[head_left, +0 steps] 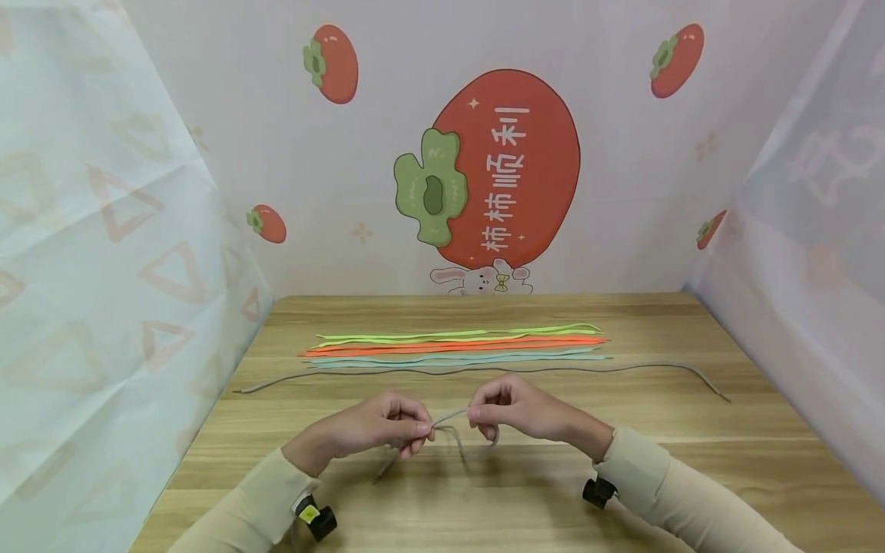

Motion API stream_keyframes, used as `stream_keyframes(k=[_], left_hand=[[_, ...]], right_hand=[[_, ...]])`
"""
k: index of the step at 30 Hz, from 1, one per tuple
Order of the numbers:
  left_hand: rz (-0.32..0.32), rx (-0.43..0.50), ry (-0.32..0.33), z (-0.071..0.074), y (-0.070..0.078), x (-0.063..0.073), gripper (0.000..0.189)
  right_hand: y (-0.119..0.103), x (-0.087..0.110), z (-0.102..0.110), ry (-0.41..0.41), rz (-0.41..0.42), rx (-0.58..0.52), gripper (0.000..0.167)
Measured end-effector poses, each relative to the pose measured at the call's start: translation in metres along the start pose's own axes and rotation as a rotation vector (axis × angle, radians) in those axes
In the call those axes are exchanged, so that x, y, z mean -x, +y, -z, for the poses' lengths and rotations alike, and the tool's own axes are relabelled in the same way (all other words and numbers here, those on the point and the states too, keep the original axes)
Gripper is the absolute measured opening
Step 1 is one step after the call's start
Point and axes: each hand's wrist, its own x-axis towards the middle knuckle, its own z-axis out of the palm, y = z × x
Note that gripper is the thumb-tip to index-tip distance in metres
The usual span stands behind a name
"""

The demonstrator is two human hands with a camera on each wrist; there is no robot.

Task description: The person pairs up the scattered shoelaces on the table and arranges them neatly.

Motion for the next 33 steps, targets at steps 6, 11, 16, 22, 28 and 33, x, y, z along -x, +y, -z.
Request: stream_keyframes(k=[6,11,16,22,28,33], left_hand=[[0.003,-0.018,-0.025,0.011,-0.003,0.012,0.043],[0.0,-0.062,-0.025,0.023,-0.007,0.027,0.039],[0.011,-0.073,0.014,0.035,-0.011,0.046,0.039],[0.042,-0.087,0.066,0.047,-0.017,0.064,0.039],[0.077,-0.11,0.088,0.058,-0.02,0.078,0.039],[0.061,-0.127,0.056,0.069,-0.024,0.087,0.033]], right_hand=[[0.005,0.003,0.005,0.002,-0.01,-0.119,0.03],[0.01,0.009,0.013,0.015,-0.034,-0.166,0.029],[0.018,0.018,0.025,0.058,-0.096,-0.057,0.036],[0.027,0.031,0.04,0.095,-0.189,0.053,0.047],[0.03,0.044,0.054,0.103,-0.239,0.142,0.042],[0.034,0.056,0.068,0.123,-0.278,0.217,0.039]])
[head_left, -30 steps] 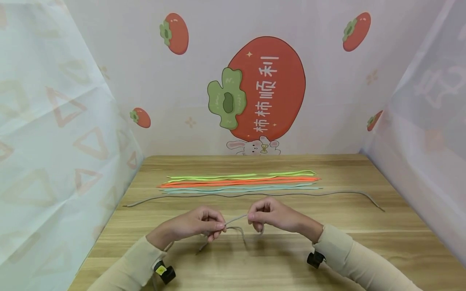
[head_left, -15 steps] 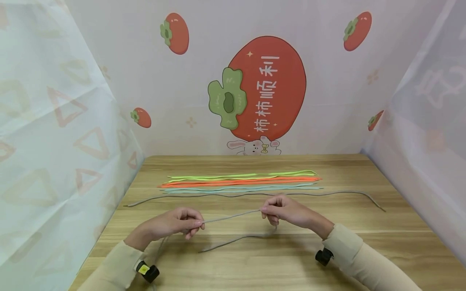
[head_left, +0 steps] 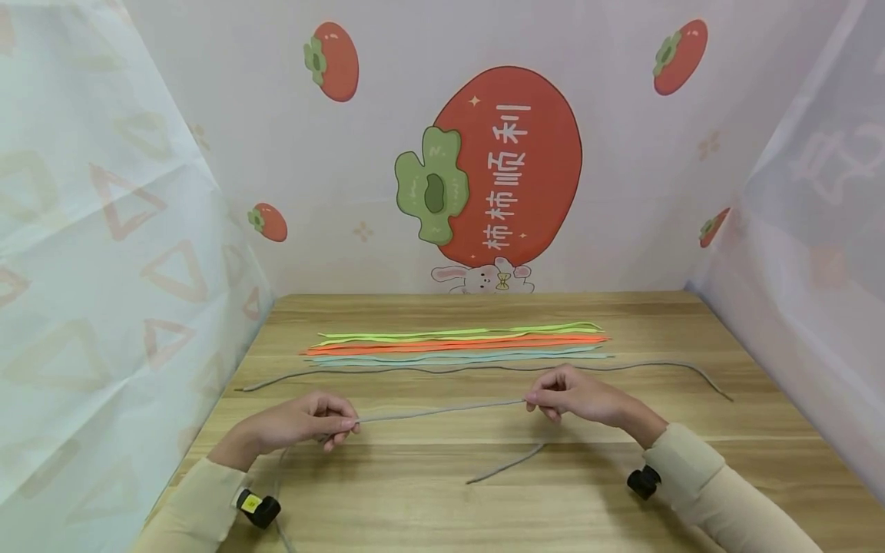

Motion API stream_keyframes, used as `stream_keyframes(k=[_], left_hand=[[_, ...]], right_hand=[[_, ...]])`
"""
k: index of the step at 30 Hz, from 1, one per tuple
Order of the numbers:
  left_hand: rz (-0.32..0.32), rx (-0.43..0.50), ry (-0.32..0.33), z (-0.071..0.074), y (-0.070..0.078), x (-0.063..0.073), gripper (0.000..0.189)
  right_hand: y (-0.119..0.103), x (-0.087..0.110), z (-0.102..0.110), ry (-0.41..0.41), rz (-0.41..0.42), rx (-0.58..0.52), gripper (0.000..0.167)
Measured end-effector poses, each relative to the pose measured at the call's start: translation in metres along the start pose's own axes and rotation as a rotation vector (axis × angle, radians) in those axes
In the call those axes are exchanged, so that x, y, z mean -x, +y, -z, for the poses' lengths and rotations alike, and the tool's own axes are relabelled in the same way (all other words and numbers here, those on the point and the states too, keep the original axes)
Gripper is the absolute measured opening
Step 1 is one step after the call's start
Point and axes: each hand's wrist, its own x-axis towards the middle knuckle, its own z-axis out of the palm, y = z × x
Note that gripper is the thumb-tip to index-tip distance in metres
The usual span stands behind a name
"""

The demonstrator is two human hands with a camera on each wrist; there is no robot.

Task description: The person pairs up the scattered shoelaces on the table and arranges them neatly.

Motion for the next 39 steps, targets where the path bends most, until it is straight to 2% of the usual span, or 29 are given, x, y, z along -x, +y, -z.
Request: stream_keyframes(k=[9,17,23,32,39], left_hand=[[0.074,0.008,0.023,0.013,-0.01,0.011,0.034],[0.105,0.037,0.053,0.025,-0.019,0.021,0.037],[0.106,0.067,0.057,0.034,-0.024,0.028,0.037],[0.046,0.052,0.058,0.046,-0.034,0.04,0.033],[0.08,0.06,0.081,0.05,-0.035,0.046,0.033]], right_hand=[[0.016,0.014,0.016,0.015,-0.033,0.026,0.041],[0.022,0.023,0.027,0.005,-0.05,0.037,0.048],[0.028,0.032,0.036,0.002,-0.057,0.038,0.042],[0.035,0.048,0.049,-0.023,-0.082,0.027,0.037],[0.039,0.061,0.062,-0.003,-0.107,0.031,0.037]])
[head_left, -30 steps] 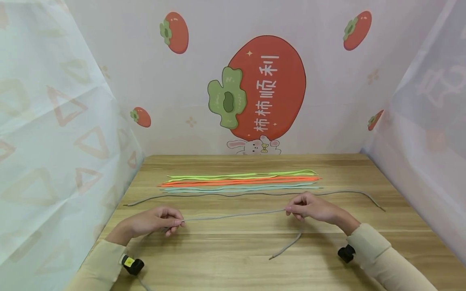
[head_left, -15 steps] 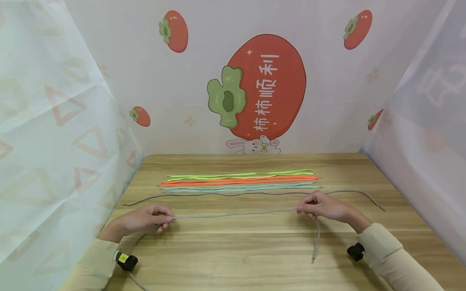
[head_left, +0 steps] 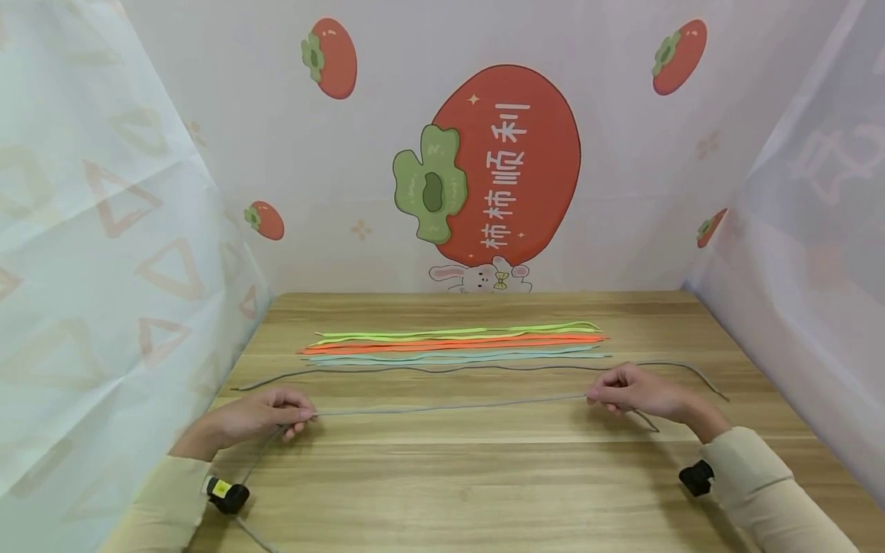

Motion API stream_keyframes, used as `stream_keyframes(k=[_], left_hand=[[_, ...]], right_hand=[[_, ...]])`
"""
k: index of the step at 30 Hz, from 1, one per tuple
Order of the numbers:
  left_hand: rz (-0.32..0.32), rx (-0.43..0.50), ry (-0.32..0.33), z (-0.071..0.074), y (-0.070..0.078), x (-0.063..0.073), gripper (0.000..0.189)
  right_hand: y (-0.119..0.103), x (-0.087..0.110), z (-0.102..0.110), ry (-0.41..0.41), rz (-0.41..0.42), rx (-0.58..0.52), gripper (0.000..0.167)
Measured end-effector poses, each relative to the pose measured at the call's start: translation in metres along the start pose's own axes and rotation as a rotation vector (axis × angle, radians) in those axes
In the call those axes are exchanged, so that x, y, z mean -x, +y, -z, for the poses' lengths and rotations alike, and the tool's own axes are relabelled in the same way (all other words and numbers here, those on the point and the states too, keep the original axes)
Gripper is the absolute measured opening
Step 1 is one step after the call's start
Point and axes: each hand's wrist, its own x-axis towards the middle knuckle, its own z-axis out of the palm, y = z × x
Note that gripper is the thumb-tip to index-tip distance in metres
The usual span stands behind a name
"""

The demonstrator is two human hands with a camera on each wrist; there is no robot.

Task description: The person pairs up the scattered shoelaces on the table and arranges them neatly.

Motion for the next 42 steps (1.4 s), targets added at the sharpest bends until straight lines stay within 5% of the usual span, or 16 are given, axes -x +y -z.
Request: stream_keyframes(k=[8,42], left_hand=[[0.047,0.045,0.038,0.007,-0.005,0.011,0.031],[0.075,0.052,0.171,0.028,-0.006,0.039,0.033]], right_hand=[[0.012,0.012,0.015,0.002,-0.025,0.009,0.036],[0.035,0.04,0.053,0.11,-0.11,0.055,0.033]])
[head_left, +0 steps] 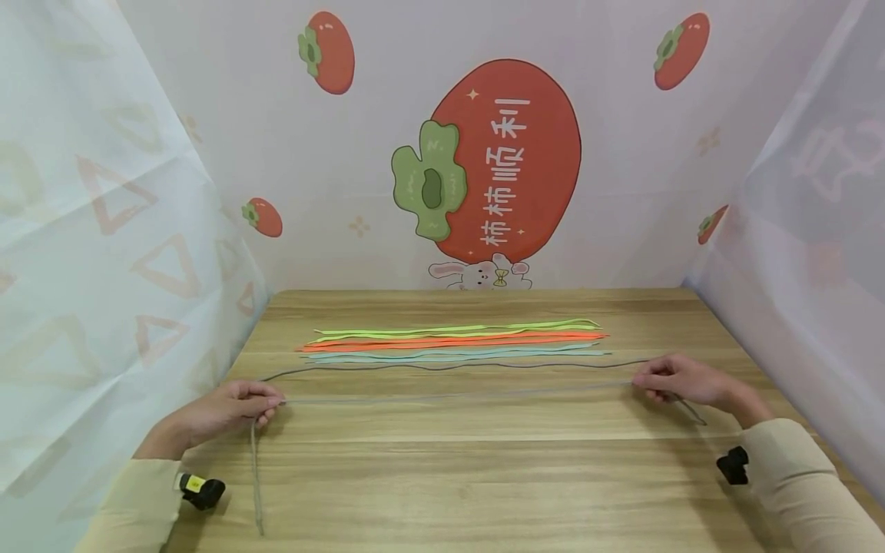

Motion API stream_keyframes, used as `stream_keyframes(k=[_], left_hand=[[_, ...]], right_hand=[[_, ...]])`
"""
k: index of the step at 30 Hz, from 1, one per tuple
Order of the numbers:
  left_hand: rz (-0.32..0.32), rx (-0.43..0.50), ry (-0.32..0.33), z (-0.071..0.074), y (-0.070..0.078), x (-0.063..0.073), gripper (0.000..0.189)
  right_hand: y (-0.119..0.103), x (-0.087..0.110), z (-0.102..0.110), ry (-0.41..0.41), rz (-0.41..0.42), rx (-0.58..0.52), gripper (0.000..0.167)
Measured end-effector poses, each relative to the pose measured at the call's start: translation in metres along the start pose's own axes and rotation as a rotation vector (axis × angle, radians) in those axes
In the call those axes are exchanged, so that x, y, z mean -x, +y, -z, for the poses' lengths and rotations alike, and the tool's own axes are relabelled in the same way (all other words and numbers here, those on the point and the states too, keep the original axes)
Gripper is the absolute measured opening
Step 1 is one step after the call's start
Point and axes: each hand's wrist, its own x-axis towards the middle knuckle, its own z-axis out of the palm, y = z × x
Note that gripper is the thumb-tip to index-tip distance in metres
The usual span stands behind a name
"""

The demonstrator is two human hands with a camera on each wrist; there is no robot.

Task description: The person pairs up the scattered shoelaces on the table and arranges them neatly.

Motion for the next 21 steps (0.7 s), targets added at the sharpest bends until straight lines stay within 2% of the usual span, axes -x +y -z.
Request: stream_keyframes(k=[5,11,16,21], left_hand=[[-0.004,-0.026,0.008,0.006,0.0,0.003,0.033],[0.002,-0.09,0.057,0.013,0.0,0.007,0.034],[0.005,-0.103,0.09,0.018,-0.001,0.011,0.035],[0.006,-0.125,0.133,0.022,0.0,0.012,0.037]], right_hand=[[0.002,0.004,0.004,0.035,-0.021,0.026,0.035],[0.007,0.008,0.009,0.058,-0.022,0.046,0.038],[0.015,0.011,0.014,0.077,-0.029,0.045,0.035],[0.02,0.013,0.017,0.131,-0.084,0.095,0.034]])
